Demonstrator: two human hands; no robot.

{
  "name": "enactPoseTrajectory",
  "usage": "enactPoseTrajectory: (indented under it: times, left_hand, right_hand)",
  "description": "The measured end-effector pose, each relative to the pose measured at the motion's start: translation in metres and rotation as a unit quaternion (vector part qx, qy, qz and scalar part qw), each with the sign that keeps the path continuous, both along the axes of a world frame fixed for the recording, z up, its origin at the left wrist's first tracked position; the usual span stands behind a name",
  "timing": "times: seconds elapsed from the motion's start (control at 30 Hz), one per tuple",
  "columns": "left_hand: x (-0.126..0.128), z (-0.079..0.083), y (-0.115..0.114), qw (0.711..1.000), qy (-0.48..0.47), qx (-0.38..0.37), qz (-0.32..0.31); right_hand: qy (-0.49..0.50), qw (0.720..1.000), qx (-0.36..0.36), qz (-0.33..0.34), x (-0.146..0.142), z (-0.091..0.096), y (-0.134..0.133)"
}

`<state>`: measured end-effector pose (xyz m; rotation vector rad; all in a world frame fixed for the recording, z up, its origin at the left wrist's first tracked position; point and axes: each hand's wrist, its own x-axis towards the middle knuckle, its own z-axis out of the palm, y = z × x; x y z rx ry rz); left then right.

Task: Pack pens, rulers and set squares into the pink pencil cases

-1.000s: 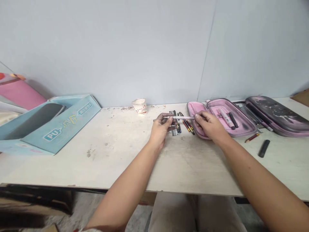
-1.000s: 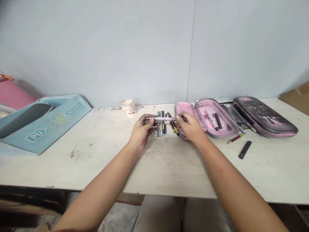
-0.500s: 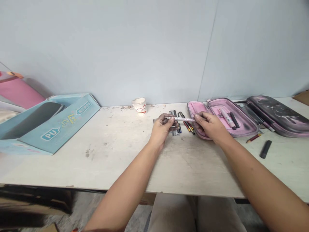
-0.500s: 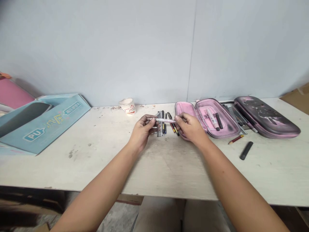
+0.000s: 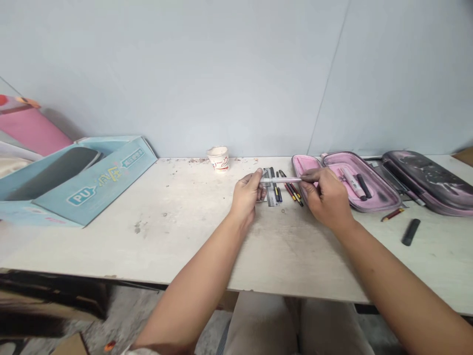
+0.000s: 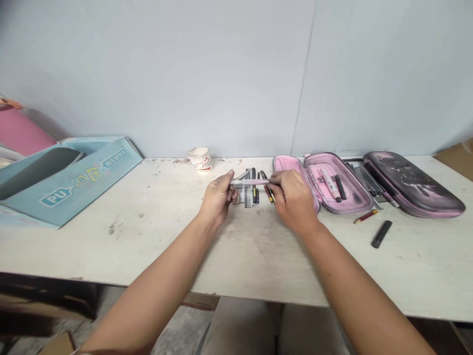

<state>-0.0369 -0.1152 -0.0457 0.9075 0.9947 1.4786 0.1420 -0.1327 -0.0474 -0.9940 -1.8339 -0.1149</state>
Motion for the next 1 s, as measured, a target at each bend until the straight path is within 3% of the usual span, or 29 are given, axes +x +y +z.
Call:
enactPoseTrajectory:
  times: [0.13, 0.27, 0.43, 0.7, 1.0]
  left_hand:
    - [-0.011, -0.002, 0.009, 0.997, -0.044, -0.028, 0.05]
    - [-0.017, -0.003, 0.012, 0.994, -0.094, -0.045, 0.032]
    - [-0.016, -0.003, 0.011, 0.99, -0.136, -0.042, 0.01]
    - [-0.011, -0.006, 0.008, 0.992, -0.122, -0.017, -0.024]
    - [-0.008, -0.003, 0.003, 0.996, -0.051, 0.018, -0.064]
  right_hand:
    - [-0.032, 0.997, 0.023, -0.06, 0.007, -0.002, 0.003]
    - [-0.196, 0.969, -0.03, -0.144, 0.004, -0.006, 0.003]
    - [-0.366, 0.919, -0.077, -0.125, -0.01, -0.012, -0.004]
    - [-0.395, 0.9, -0.131, -0.126, -0.033, -0.003, -0.001]
    - [-0.419, 0.884, -0.154, -0.137, -0.06, -0.006, 0.011]
